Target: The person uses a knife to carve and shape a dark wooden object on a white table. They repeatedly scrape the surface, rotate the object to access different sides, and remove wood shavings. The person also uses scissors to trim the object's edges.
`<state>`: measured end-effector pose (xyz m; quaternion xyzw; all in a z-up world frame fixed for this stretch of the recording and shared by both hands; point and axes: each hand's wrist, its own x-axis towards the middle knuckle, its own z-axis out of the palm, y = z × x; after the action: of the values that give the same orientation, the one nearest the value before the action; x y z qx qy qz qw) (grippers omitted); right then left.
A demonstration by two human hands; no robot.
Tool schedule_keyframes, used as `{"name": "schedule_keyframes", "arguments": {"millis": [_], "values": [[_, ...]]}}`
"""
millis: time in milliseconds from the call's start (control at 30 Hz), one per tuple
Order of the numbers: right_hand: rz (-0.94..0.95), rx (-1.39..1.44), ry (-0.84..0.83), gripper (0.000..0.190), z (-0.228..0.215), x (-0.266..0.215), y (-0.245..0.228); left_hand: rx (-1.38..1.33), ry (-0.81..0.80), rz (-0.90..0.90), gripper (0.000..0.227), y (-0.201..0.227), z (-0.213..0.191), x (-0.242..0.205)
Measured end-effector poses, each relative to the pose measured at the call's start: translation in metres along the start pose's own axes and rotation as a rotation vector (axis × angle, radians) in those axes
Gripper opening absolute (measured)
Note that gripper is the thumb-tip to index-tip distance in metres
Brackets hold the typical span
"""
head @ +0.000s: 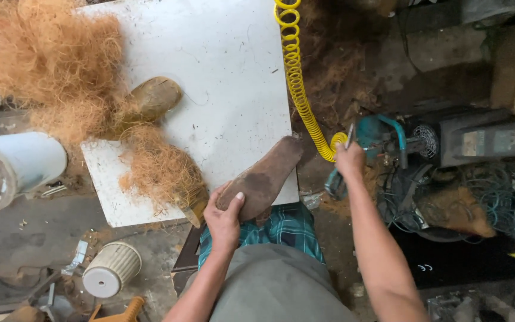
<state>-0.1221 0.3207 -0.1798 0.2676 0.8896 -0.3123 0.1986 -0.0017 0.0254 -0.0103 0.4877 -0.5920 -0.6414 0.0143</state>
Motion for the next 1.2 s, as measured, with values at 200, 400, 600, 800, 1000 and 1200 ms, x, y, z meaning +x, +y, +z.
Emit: {"name": "schedule_keyframes", "arguments": {"millis": [200,400,600,800,1000,1200], "values": [[0.061,0.1,-0.174,0.051,-0.045,-0.037,-0.055,0.085,-0.052,0.019,0.049,0.006,-0.004,-0.003],[-0.688,-0.164,-0.219,0.041,-0.031,-0.1,-0.116,0.162,-0.093,0.086,0.049,-0.007,-0.007,-0.002],[-0.49,-0.59,-0.243,0.034,0.009,-0.022,-0.029,0.113,-0.109,0.128,0.046,-0.012,-0.01,0.001],[-0.218,0.039,-0.274,0.033,0.031,-0.005,-0.006,0.144,-0.111,0.112,0.04,-0.025,-0.019,0.013],[-0.281,0.174,-0.385,0.031,0.011,-0.037,-0.086,0.142,-0.142,0.008,0.047,-0.003,-0.016,0.009],[-0.553,0.148,0.007,0.021,0.033,-0.038,-0.079,0.089,-0.122,0.028,0.049,-0.001,-0.01,0.006]]}}
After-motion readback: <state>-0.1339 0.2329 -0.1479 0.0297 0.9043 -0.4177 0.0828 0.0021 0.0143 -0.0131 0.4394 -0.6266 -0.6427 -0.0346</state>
